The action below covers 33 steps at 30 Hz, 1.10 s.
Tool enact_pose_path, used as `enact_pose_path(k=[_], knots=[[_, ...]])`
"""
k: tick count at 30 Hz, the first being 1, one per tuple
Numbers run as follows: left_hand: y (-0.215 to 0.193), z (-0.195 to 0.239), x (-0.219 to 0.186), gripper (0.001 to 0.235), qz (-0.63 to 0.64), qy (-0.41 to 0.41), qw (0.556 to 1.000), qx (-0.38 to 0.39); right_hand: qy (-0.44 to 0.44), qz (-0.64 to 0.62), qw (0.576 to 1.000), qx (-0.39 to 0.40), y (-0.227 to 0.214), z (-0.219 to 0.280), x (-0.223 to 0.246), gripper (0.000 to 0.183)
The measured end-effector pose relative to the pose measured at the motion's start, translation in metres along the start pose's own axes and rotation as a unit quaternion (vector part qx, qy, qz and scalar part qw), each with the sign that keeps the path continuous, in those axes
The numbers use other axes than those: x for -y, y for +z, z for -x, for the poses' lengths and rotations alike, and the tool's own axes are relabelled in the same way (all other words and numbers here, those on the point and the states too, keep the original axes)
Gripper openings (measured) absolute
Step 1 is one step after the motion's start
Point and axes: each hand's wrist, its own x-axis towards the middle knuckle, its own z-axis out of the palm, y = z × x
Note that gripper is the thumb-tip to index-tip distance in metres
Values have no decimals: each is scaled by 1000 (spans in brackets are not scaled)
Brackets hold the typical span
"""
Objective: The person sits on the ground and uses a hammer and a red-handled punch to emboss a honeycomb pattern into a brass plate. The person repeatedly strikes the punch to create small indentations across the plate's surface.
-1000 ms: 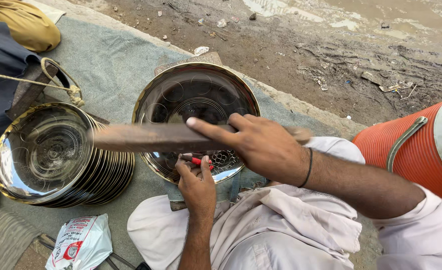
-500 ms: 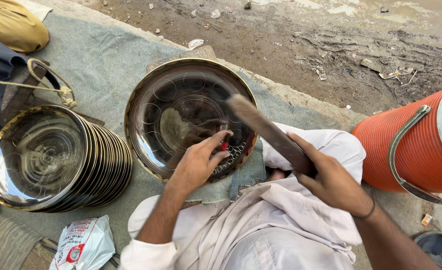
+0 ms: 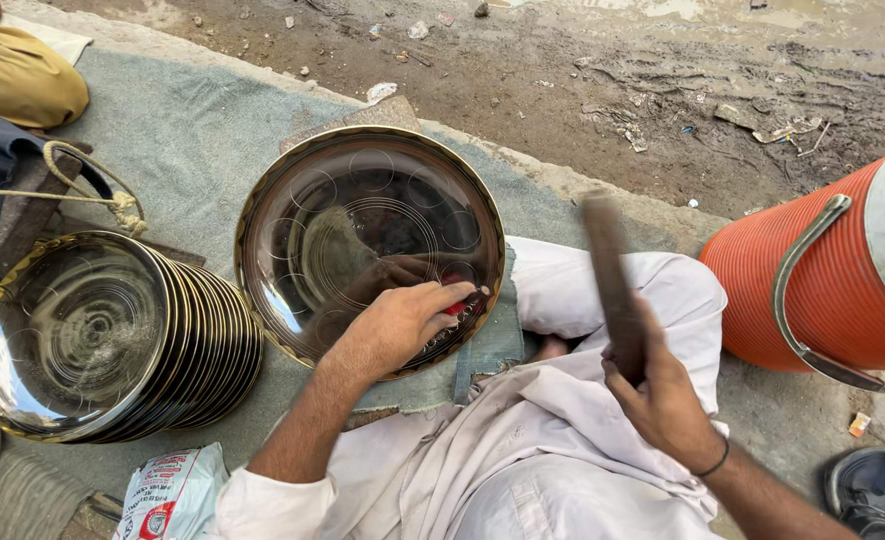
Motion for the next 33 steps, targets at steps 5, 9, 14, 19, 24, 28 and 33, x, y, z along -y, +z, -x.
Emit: enact_pose_path(k=[5,9,14,19,24,28,33], knots=[[33,21,-9,52,133,-219,945,-203,-29,79,995,59,-17,-47,29,93],[68,25,-19,56,172,-296,863,-371,-159,191,963,100,-26,-104,62,90],[79,24,-19,53,209,-280,843,-409,-302,81,946,89,-27,-162,123,93],[73,25,-19,49,185,-311,864,-352,-255,292,891,238,-32,-197,143,73],[45,18,-11,54,213,-299,901,-230,-190,326,901,214,-47,-165,94,93],[18,13,0,49,168,-93,971,-141,-151,-10,982,112,-39,-98,47,101],[-3,-8,8,46,103,-7,994,45,-38,29,998,-31,6,-1,12,95]])
